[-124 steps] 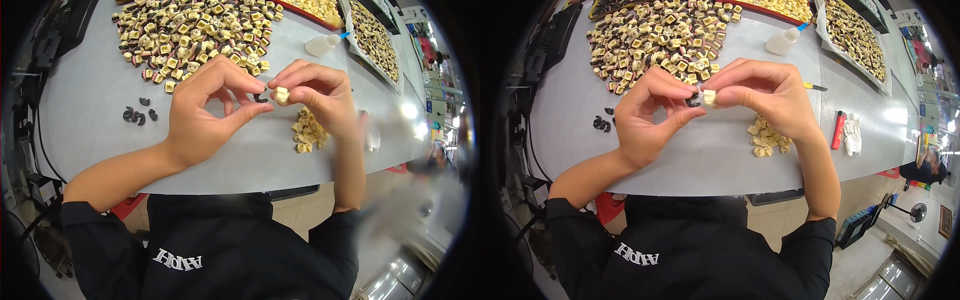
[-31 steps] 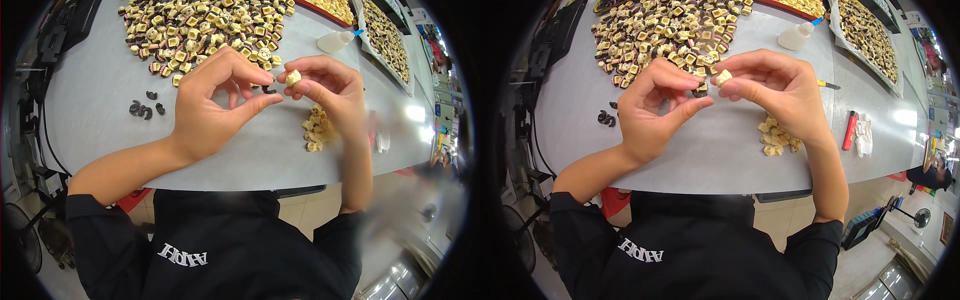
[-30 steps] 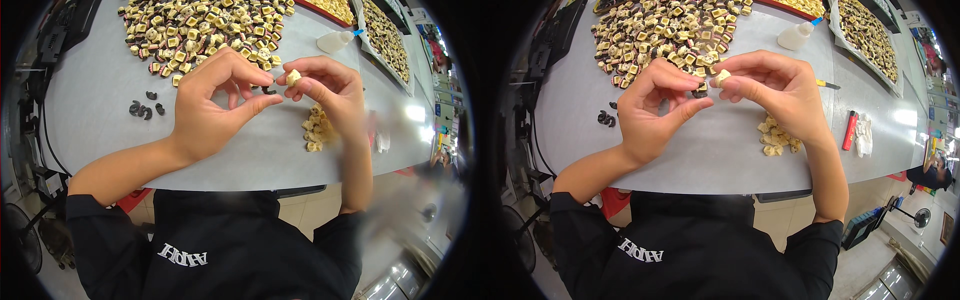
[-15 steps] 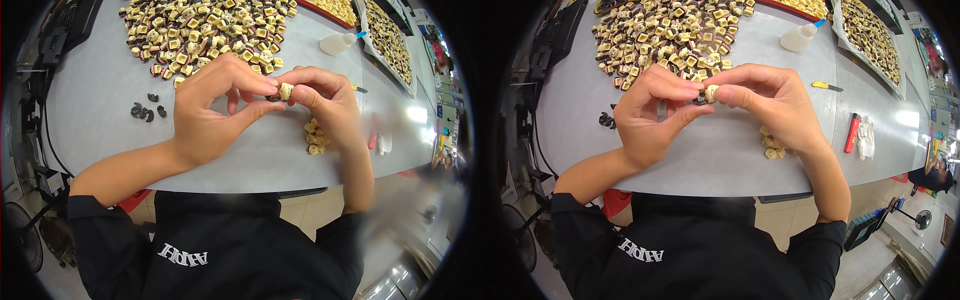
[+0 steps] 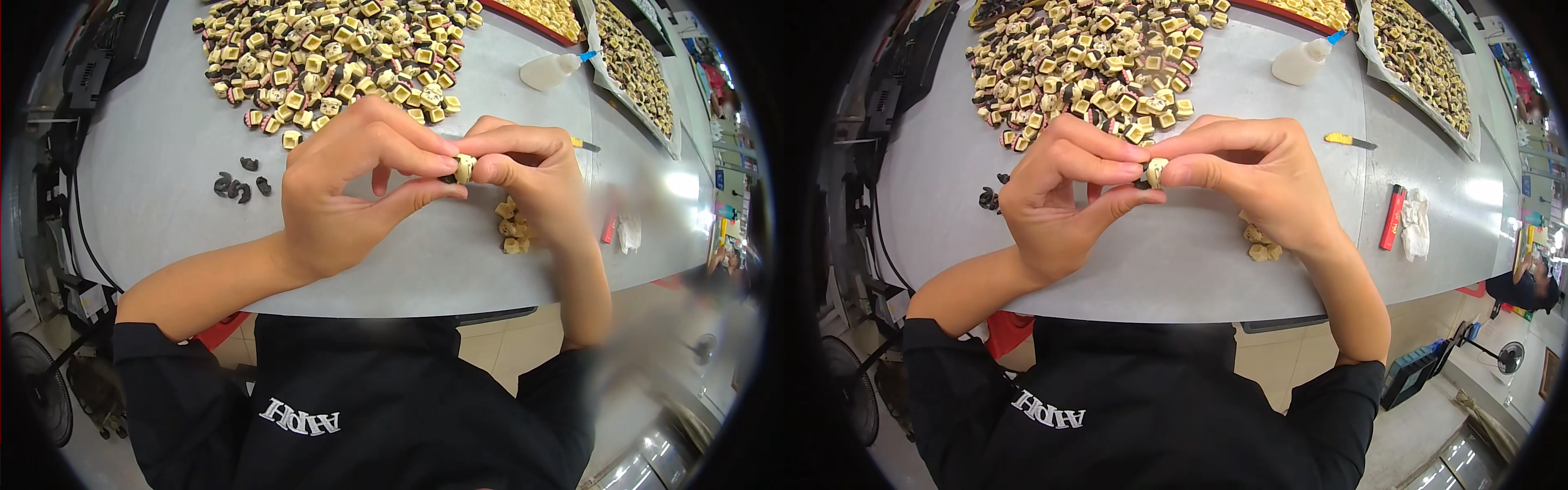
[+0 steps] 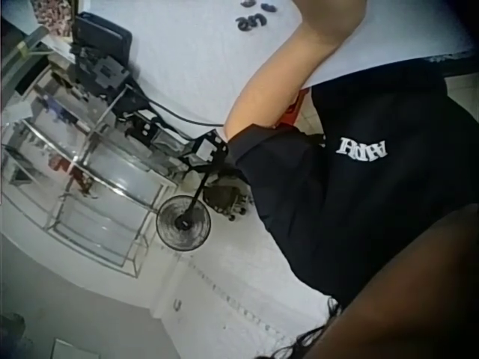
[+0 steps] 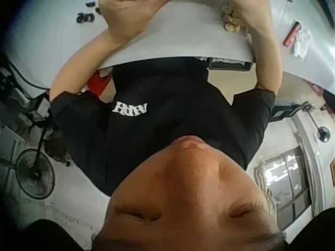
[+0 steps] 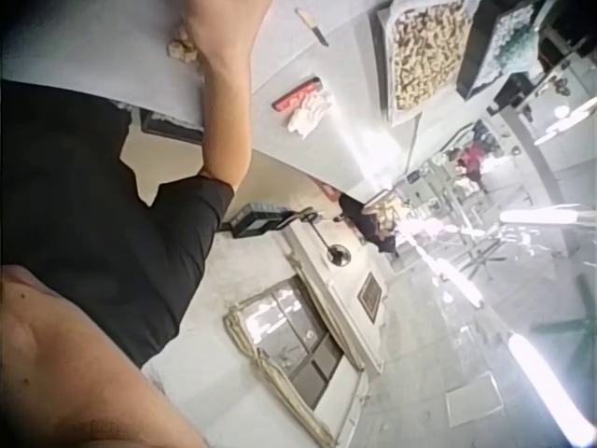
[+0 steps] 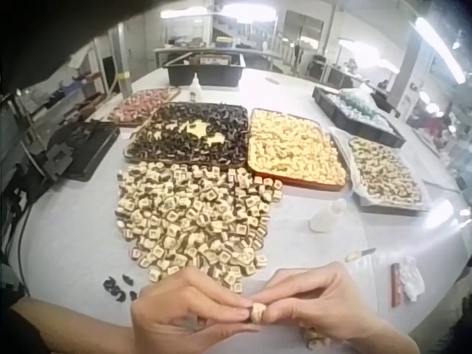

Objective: Applying glue to small black components and attaching them to gold components on a factory assembly line.

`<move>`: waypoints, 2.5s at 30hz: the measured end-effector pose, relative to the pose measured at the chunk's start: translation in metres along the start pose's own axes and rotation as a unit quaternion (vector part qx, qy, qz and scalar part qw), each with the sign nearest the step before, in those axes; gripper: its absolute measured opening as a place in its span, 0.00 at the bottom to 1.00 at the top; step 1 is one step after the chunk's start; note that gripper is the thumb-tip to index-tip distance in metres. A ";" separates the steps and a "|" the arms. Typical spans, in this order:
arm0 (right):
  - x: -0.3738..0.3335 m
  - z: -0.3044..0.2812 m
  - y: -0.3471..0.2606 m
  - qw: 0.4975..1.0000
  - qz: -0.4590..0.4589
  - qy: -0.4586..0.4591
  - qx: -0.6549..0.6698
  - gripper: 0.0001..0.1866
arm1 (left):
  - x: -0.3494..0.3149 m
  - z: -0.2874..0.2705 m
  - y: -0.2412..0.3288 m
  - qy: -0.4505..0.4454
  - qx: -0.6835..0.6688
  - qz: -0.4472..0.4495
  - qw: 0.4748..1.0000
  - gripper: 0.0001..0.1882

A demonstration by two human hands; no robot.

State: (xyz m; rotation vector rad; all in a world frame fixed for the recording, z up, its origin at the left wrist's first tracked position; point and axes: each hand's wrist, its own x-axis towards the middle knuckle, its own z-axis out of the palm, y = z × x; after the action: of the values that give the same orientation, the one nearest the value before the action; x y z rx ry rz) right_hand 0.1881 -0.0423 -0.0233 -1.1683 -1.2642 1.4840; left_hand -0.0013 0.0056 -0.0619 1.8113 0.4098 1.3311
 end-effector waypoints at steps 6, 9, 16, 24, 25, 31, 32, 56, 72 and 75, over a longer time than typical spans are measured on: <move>-0.002 0.007 -0.002 0.998 0.010 0.055 0.023 0.13 | 0.000 -0.003 0.003 -0.018 0.013 0.003 1.000 0.14; -0.003 0.007 0.000 0.997 -0.001 0.066 0.040 0.11 | 0.000 -0.007 0.006 -0.056 0.021 -0.010 0.998 0.15; -0.004 0.006 -0.004 0.996 0.010 0.042 0.074 0.10 | -0.001 -0.007 0.007 -0.051 0.017 -0.027 0.998 0.15; -0.004 0.001 -0.008 0.999 0.004 0.006 0.041 0.13 | -0.001 -0.001 0.007 -0.007 0.033 0.001 0.999 0.13; -0.004 0.000 -0.009 0.999 0.011 -0.002 0.035 0.13 | -0.001 -0.001 0.006 -0.007 0.033 0.001 0.999 0.13; -0.005 -0.002 -0.013 0.999 0.018 -0.026 0.027 0.14 | 0.001 -0.003 0.012 -0.045 0.061 0.044 0.996 0.14; -0.005 -0.003 -0.013 0.999 0.018 -0.032 0.021 0.14 | 0.001 -0.003 0.013 -0.058 0.072 0.044 0.995 0.14; -0.001 -0.002 -0.002 0.993 0.049 0.003 0.110 0.15 | 0.000 -0.007 0.008 -0.055 0.017 -0.085 0.995 0.33; 0.000 -0.011 -0.008 0.991 0.102 -0.065 0.062 0.23 | -0.004 -0.003 0.007 -0.109 0.024 -0.050 0.992 0.32; 0.001 -0.011 -0.007 0.993 0.088 -0.065 0.046 0.22 | -0.005 -0.003 0.006 -0.103 0.022 -0.063 0.992 0.32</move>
State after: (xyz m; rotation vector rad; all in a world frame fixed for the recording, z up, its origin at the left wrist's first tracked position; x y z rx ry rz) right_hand 0.1992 -0.0384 -0.0174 -1.1616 -1.1906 1.7541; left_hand -0.0074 0.0000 -0.0600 1.9047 0.4374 1.0444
